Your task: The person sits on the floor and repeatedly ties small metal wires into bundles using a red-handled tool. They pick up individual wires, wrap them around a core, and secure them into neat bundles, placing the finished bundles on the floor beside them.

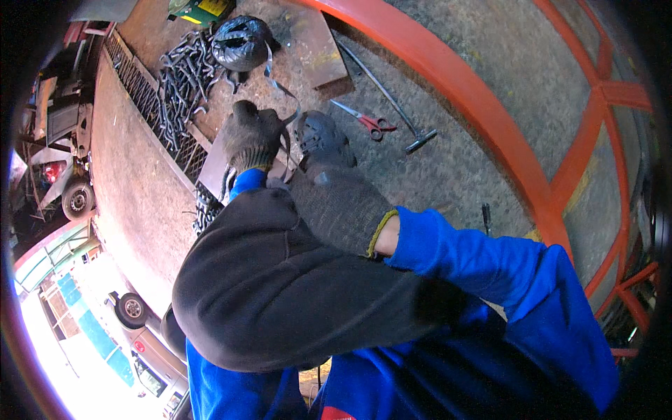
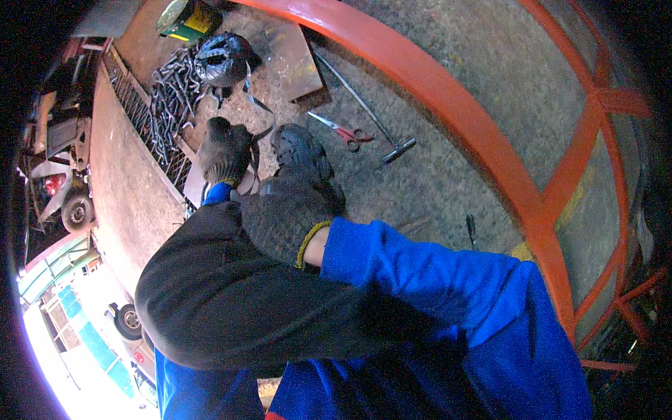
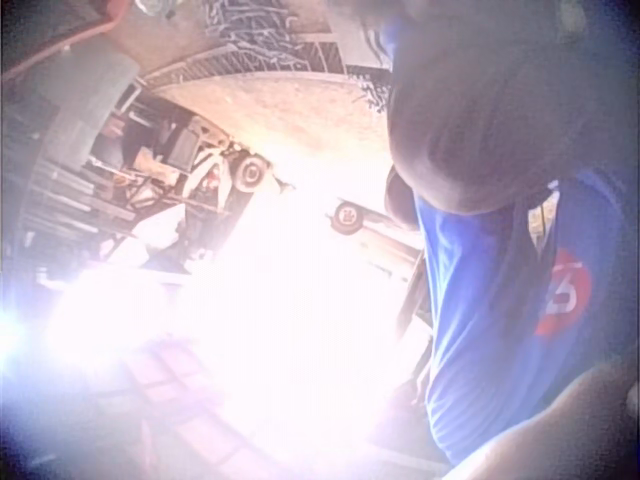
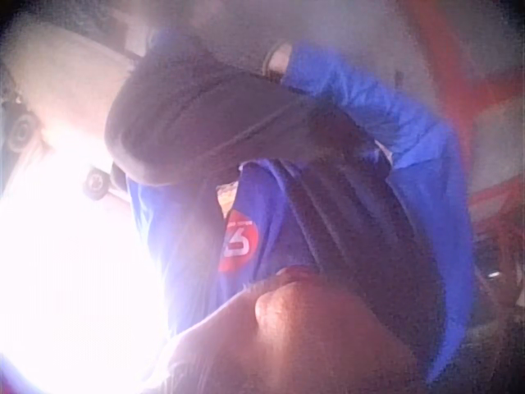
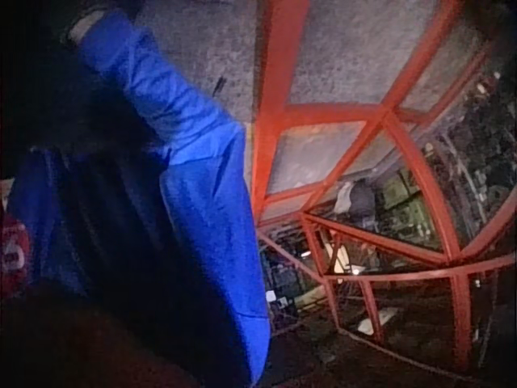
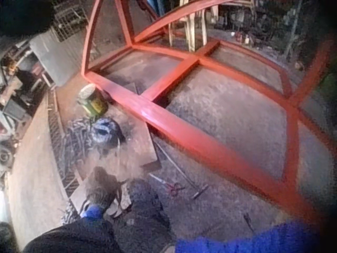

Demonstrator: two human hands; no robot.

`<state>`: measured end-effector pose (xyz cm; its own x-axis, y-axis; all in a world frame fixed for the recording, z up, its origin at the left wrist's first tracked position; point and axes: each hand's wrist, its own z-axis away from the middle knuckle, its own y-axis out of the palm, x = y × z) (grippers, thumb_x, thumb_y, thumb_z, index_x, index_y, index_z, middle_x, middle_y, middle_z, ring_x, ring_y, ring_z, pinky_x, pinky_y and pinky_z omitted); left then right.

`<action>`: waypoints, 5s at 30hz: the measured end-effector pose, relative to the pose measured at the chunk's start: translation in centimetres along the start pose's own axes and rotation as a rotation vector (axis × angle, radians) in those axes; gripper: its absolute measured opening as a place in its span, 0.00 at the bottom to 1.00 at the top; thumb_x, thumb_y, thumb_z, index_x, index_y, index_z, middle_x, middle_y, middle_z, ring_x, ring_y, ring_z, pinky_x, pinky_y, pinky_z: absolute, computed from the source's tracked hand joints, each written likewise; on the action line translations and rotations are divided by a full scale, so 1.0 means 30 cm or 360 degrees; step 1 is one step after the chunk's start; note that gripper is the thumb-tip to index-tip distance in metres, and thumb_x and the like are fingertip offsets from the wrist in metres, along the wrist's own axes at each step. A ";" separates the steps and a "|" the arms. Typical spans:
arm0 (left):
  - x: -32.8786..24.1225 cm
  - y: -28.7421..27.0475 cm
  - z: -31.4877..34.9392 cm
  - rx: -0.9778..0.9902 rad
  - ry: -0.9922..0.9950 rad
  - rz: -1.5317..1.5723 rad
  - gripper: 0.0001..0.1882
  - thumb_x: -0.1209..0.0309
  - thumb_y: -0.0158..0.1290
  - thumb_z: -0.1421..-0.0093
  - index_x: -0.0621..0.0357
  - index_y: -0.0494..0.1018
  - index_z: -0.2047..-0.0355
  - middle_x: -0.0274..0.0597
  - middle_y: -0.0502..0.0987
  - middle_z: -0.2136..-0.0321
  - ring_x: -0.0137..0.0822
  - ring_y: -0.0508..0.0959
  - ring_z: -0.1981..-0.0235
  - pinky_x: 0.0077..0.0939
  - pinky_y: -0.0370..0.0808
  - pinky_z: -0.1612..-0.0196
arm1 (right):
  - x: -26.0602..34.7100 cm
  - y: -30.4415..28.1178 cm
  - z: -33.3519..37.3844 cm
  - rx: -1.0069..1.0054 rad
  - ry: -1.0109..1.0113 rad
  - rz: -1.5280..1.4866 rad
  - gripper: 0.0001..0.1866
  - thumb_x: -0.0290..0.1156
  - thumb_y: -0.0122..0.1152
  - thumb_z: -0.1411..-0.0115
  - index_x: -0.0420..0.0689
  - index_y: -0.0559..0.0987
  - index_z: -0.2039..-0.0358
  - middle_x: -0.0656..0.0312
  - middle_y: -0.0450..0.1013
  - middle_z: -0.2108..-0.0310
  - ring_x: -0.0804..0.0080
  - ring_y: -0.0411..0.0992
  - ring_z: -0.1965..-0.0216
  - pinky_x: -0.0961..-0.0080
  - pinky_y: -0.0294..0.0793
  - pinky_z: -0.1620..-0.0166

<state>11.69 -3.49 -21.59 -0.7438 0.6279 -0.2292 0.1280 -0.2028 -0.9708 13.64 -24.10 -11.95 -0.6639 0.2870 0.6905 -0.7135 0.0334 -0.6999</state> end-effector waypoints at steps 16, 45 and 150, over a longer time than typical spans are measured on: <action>0.014 0.011 0.009 -0.0012 0.0236 0.0345 0.30 0.49 0.60 0.47 0.62 0.72 0.54 0.56 0.79 0.65 0.56 0.78 0.59 0.47 0.73 0.55 | -0.096 -0.004 -0.045 -0.0029 -0.0116 -0.0102 0.14 0.36 0.49 0.38 0.44 0.75 0.57 0.48 0.73 0.62 0.47 0.75 0.63 0.54 0.74 0.62; 0.135 -0.063 0.084 -0.0101 0.0246 0.0239 0.34 0.56 0.63 0.54 0.54 0.65 0.49 0.53 0.75 0.60 0.55 0.75 0.60 0.48 0.73 0.58 | 0.052 -0.162 -0.099 0.0242 0.0276 0.0276 0.14 0.41 0.51 0.39 0.43 0.77 0.66 0.44 0.75 0.67 0.44 0.75 0.63 0.52 0.73 0.61; 0.129 -0.060 0.113 -0.0067 0.0321 0.0511 0.38 0.53 0.62 0.51 0.59 0.64 0.45 0.54 0.75 0.55 0.56 0.75 0.55 0.48 0.71 0.52 | -0.469 0.109 -0.120 0.0633 -0.0314 -0.2871 0.20 0.49 0.48 0.33 0.45 0.76 0.58 0.60 0.76 0.71 0.70 0.76 0.71 0.71 0.75 0.69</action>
<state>6.36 -3.23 -20.48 -0.5182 0.6735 -0.5271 0.3635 -0.3844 -0.8486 21.46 -24.58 -24.62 0.8709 0.0613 0.4876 -0.4833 -0.0732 0.8724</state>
